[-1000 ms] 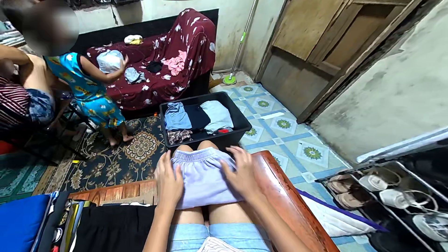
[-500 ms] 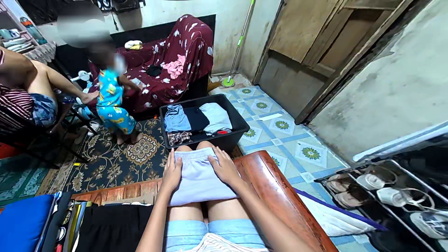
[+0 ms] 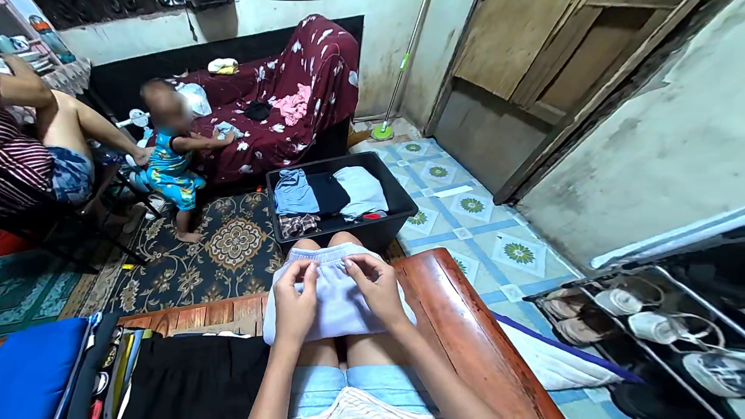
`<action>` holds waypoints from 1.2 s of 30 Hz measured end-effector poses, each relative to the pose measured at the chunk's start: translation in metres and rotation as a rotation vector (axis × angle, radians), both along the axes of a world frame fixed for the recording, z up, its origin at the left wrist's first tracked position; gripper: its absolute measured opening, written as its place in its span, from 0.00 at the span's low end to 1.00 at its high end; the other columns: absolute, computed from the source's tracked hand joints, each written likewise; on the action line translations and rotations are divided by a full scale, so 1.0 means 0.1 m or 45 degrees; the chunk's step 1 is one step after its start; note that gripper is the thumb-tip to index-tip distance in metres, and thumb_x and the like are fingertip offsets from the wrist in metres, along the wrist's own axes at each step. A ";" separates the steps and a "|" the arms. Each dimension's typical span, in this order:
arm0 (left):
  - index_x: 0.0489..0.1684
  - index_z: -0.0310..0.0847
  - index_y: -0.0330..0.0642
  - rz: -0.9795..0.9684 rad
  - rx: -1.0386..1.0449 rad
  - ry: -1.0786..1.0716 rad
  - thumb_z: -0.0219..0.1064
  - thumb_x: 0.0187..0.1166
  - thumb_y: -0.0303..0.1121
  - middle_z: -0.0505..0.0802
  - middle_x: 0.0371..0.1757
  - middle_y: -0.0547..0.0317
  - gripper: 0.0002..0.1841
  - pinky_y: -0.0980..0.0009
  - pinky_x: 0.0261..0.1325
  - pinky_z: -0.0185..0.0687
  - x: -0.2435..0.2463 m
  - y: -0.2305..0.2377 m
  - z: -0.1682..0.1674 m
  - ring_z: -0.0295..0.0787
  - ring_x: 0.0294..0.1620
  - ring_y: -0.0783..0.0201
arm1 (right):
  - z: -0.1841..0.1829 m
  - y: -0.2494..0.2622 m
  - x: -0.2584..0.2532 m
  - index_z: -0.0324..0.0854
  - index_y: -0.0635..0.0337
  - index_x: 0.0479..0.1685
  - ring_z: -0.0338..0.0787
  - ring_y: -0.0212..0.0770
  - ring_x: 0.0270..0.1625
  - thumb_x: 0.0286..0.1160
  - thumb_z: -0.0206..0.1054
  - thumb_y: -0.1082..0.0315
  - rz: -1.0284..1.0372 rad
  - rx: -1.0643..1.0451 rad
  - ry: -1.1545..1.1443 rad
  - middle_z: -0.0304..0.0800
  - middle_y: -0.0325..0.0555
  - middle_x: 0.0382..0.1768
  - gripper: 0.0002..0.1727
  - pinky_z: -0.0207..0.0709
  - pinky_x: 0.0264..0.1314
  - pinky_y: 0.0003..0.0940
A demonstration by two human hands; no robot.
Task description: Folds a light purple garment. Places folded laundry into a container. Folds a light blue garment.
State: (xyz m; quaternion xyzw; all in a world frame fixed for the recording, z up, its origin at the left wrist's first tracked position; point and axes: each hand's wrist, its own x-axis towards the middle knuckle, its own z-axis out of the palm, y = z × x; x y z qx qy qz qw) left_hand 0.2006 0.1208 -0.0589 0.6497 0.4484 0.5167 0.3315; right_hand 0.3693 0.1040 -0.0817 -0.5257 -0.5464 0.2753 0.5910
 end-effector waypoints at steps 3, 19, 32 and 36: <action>0.47 0.89 0.41 -0.303 -0.200 -0.397 0.62 0.86 0.32 0.92 0.34 0.60 0.09 0.73 0.43 0.88 0.02 -0.21 0.30 0.88 0.34 0.69 | 0.37 -0.23 -0.19 0.88 0.59 0.47 0.86 0.29 0.32 0.84 0.63 0.69 0.270 -0.025 0.427 0.89 0.38 0.32 0.08 0.83 0.40 0.23; 0.42 0.91 0.42 -0.958 -0.387 -0.961 0.71 0.80 0.38 0.93 0.35 0.57 0.09 0.72 0.54 0.86 -0.10 -0.50 0.78 0.91 0.40 0.69 | 0.82 -0.64 -0.21 0.90 0.53 0.43 0.89 0.28 0.37 0.78 0.72 0.58 0.697 0.215 0.862 0.89 0.38 0.32 0.09 0.85 0.47 0.25; 0.43 0.86 0.46 -1.236 -0.730 -1.649 0.70 0.73 0.36 0.87 0.38 0.60 0.07 0.72 0.45 0.81 -0.12 -0.49 0.66 0.86 0.40 0.66 | 0.75 -0.67 -0.14 0.87 0.57 0.40 0.86 0.31 0.36 0.78 0.66 0.56 0.995 -0.070 1.713 0.83 0.37 0.31 0.13 0.81 0.46 0.27; 0.44 0.86 0.44 -1.250 -0.760 -1.709 0.71 0.72 0.34 0.88 0.39 0.60 0.08 0.73 0.45 0.81 -0.20 -0.47 0.58 0.86 0.39 0.66 | 0.49 -0.77 -0.04 0.87 0.57 0.37 0.87 0.33 0.35 0.75 0.67 0.58 0.849 -0.193 1.742 0.84 0.38 0.30 0.11 0.83 0.45 0.29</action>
